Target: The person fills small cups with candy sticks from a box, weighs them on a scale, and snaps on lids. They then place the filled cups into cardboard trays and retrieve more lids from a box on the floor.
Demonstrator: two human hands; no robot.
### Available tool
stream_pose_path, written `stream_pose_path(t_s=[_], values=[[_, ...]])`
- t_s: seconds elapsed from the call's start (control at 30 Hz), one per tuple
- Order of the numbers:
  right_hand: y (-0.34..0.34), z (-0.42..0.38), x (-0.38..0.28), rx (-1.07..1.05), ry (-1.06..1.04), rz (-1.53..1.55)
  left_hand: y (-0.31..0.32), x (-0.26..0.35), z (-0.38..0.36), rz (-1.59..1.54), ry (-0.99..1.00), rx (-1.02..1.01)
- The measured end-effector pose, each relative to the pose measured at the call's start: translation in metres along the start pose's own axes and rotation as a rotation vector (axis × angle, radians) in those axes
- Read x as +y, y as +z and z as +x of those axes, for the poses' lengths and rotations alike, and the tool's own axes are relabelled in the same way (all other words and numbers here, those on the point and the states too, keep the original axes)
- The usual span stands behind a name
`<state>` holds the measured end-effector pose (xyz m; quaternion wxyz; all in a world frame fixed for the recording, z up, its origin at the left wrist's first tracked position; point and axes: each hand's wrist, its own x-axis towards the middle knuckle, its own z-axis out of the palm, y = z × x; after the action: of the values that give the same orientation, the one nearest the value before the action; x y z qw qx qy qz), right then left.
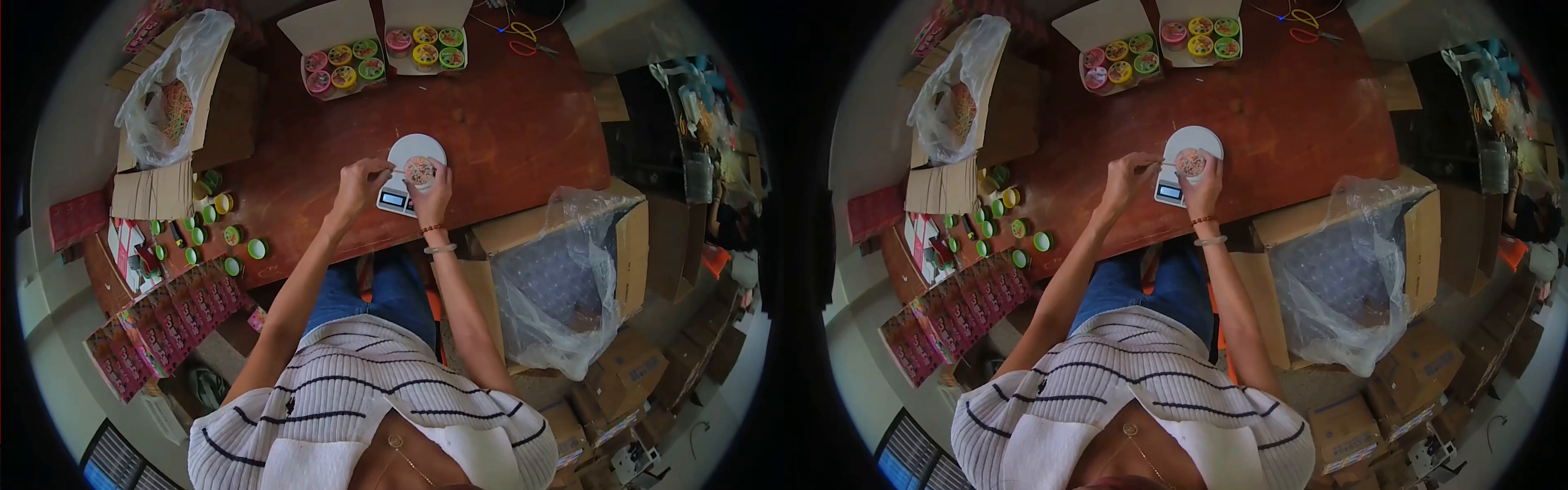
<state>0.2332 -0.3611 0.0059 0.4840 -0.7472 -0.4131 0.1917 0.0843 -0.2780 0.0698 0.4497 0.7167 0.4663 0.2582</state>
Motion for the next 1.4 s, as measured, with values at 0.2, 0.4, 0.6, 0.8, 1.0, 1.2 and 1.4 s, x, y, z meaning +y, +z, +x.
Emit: stream_pose_path(t_s=[0.2, 0.4, 0.6, 0.8, 1.0, 1.2, 1.4], values=[[0.014, -0.002, 0.012, -0.105, -0.064, -0.033, -0.001, -0.003, 0.003, 0.017, -0.115, -0.040], [0.011, -0.010, 0.003, -0.105, 0.019, -0.052, 0.013, -0.014, 0.002, 0.022, 0.000, 0.033], [0.011, -0.016, -0.004, -0.048, 0.035, -0.042, 0.020, -0.008, 0.001, 0.133, 0.045, -0.052], [0.011, -0.018, -0.006, -0.014, 0.026, -0.060, 0.032, -0.013, 0.002, 0.095, 0.080, -0.013], [0.014, -0.018, -0.003, 0.025, 0.041, -0.047, 0.041, -0.012, 0.001, 0.140, -0.004, -0.073], [0.017, -0.018, 0.008, 0.051, 0.028, -0.038, 0.048, -0.022, -0.003, 0.167, 0.085, -0.042], [0.017, -0.015, 0.018, 0.021, 0.056, -0.010, 0.041, -0.018, 0.001, 0.131, 0.078, -0.045]])
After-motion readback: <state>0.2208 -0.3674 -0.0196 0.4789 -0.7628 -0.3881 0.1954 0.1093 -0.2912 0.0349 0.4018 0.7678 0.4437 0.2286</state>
